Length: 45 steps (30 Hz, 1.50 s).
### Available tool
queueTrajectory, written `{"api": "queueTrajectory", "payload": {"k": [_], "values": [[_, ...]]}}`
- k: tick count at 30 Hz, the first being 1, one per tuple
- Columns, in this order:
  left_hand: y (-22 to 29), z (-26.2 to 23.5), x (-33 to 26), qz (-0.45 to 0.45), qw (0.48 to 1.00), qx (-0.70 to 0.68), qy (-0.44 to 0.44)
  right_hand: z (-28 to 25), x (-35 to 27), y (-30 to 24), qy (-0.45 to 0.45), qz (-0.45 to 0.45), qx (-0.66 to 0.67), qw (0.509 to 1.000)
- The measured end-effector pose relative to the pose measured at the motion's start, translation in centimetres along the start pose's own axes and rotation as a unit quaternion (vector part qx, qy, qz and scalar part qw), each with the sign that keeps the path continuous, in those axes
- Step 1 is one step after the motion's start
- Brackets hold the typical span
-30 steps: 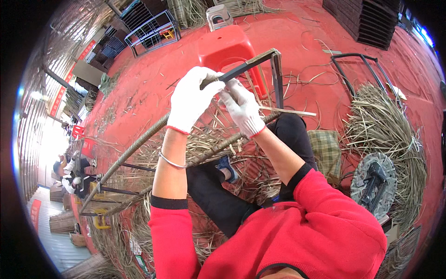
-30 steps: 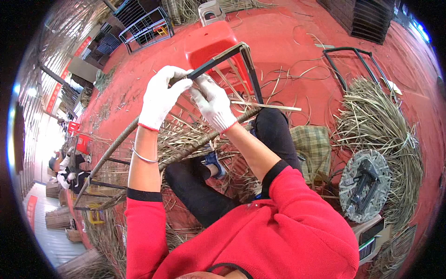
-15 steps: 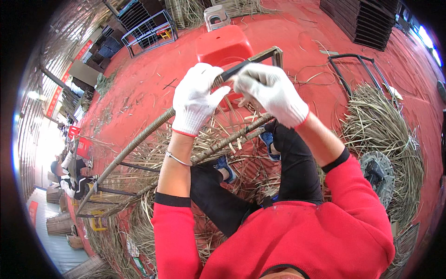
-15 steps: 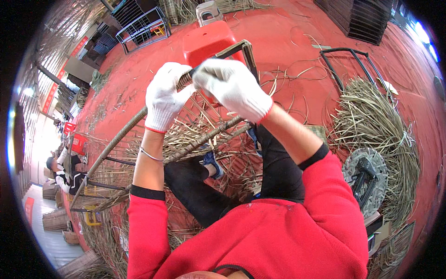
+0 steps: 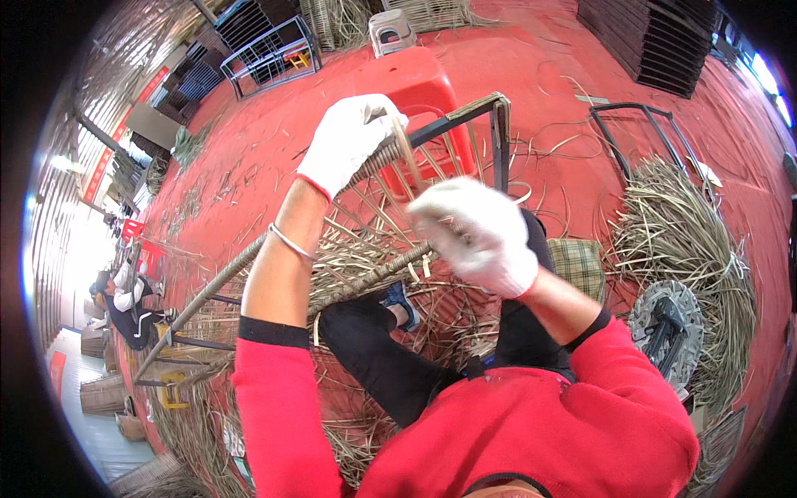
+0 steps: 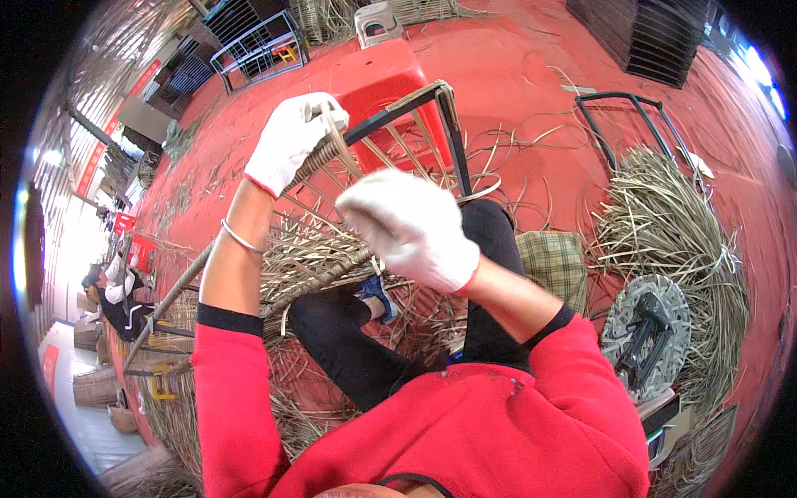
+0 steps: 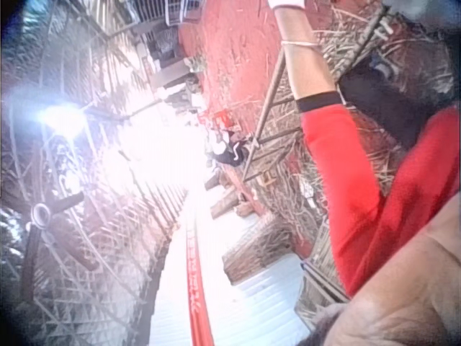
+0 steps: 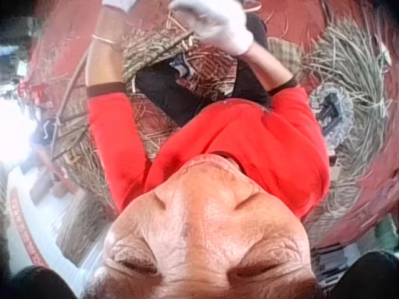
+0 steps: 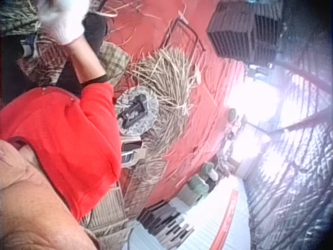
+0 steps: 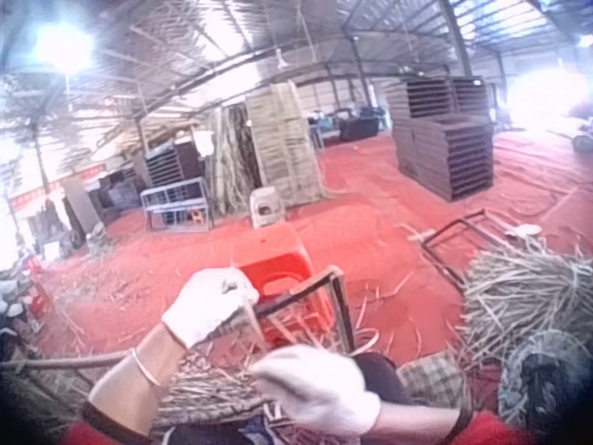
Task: The person weaves thin strips of dried plant material into a metal basket frame. They repeatedly thread the strips through the frame's ribs, pull them tight, and trim excess with a knife.
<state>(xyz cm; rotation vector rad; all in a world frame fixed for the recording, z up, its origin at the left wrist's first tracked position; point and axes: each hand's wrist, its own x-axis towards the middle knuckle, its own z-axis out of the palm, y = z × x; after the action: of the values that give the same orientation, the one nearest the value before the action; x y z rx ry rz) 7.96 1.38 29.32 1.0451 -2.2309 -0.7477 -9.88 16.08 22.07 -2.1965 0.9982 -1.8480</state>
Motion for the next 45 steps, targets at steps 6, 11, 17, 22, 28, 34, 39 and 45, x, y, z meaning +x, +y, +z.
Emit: {"api": "queueTrajectory", "payload": {"k": [6,11,17,22,28,34,39,45], "values": [[-1.8,0.2,1.7,-0.045,0.995,0.017,-0.084,8.1,-2.0,6.5,0.116,0.305,0.31,0.893],[-2.0,-0.4,2.4,-0.039,0.984,0.139,-0.1,11.2,-0.9,6.2,0.196,0.257,0.262,0.909],[-4.6,0.8,3.9,-0.236,0.948,0.128,-0.173,12.2,0.3,5.2,0.141,0.3,0.733,0.594],[-4.8,0.5,3.8,-0.145,0.928,0.188,-0.289,10.9,-0.6,7.6,0.122,0.43,0.472,0.76],[1.8,-0.1,-0.2,-0.049,0.968,0.246,0.011,2.6,-3.2,5.4,-0.017,0.384,0.342,0.858],[4.8,1.3,-4.5,0.283,0.844,0.453,0.048,-2.8,-0.7,0.5,-0.028,0.38,0.407,0.83],[4.1,0.3,-2.3,0.336,0.817,0.468,-0.005,-2.2,-0.3,-1.5,-0.036,0.327,0.343,0.88],[3.1,-0.5,-1.2,0.31,0.847,0.424,-0.08,-0.9,-2.7,1.5,-0.034,0.369,0.362,0.855]]}}
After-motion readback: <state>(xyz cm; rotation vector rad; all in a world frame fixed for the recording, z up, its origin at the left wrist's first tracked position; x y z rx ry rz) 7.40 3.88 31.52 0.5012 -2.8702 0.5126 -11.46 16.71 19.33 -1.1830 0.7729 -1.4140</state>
